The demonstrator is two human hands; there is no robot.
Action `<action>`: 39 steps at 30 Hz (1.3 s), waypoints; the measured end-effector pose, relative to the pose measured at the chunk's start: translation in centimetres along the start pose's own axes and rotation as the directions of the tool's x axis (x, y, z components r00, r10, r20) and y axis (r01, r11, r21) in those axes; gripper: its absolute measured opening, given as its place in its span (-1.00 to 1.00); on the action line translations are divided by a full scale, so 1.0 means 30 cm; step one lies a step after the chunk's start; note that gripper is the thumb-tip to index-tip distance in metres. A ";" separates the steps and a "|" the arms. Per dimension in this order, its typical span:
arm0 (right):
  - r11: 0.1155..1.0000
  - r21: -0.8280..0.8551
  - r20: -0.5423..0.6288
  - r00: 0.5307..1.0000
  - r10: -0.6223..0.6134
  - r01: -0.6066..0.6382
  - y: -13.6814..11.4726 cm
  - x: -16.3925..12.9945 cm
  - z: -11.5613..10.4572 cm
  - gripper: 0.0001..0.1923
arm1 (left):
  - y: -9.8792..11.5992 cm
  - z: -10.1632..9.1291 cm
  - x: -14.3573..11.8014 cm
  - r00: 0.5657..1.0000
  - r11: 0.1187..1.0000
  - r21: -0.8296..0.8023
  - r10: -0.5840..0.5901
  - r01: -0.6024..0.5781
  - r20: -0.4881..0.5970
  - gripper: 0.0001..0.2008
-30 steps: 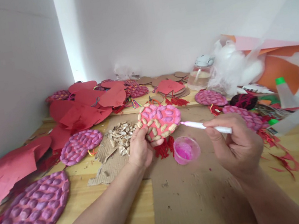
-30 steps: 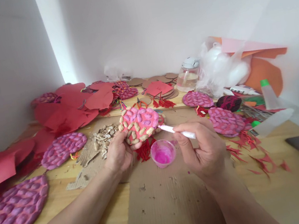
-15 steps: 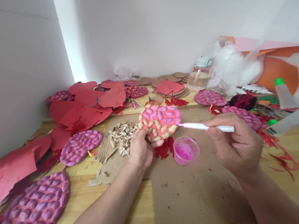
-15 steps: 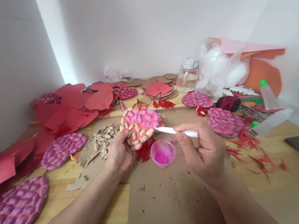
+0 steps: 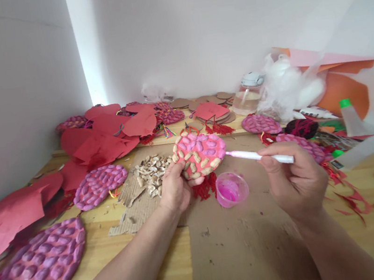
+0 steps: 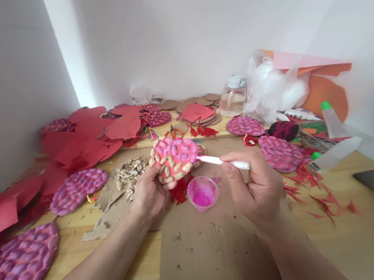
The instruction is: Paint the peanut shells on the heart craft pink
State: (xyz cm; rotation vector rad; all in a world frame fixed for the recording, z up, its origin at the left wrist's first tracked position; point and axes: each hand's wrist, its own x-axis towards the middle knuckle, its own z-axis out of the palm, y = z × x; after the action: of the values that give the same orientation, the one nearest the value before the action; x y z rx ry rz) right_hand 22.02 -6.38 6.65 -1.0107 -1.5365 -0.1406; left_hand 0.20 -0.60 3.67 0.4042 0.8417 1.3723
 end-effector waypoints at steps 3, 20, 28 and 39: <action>1.000 0.026 0.029 1.000 -0.006 0.005 -0.002 -0.001 -0.001 -0.90 | 0.002 0.004 -0.003 1.000 1.000 0.005 0.004 -0.003 -0.009 -0.89; 0.999 -0.003 0.006 0.999 -0.034 0.034 0.003 0.000 -0.006 -0.85 | 0.001 0.003 -0.006 0.998 0.997 0.041 0.059 -0.060 0.034 -0.82; 0.999 0.010 0.019 0.999 0.036 -0.036 0.003 -0.004 -0.008 -0.90 | 0.007 0.002 -0.005 0.999 1.000 0.021 0.006 -0.006 0.042 -0.85; 0.979 0.109 0.025 0.985 0.168 -0.170 -0.024 0.005 -0.007 -0.94 | 0.002 -0.017 0.018 0.994 0.995 0.010 -0.104 0.104 0.031 -0.93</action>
State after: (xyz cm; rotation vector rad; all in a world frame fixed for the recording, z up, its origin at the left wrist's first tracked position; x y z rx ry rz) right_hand 21.73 -6.87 7.15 -1.0502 -1.4489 0.0713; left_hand -0.24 -0.17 3.22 0.3818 0.8315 1.2636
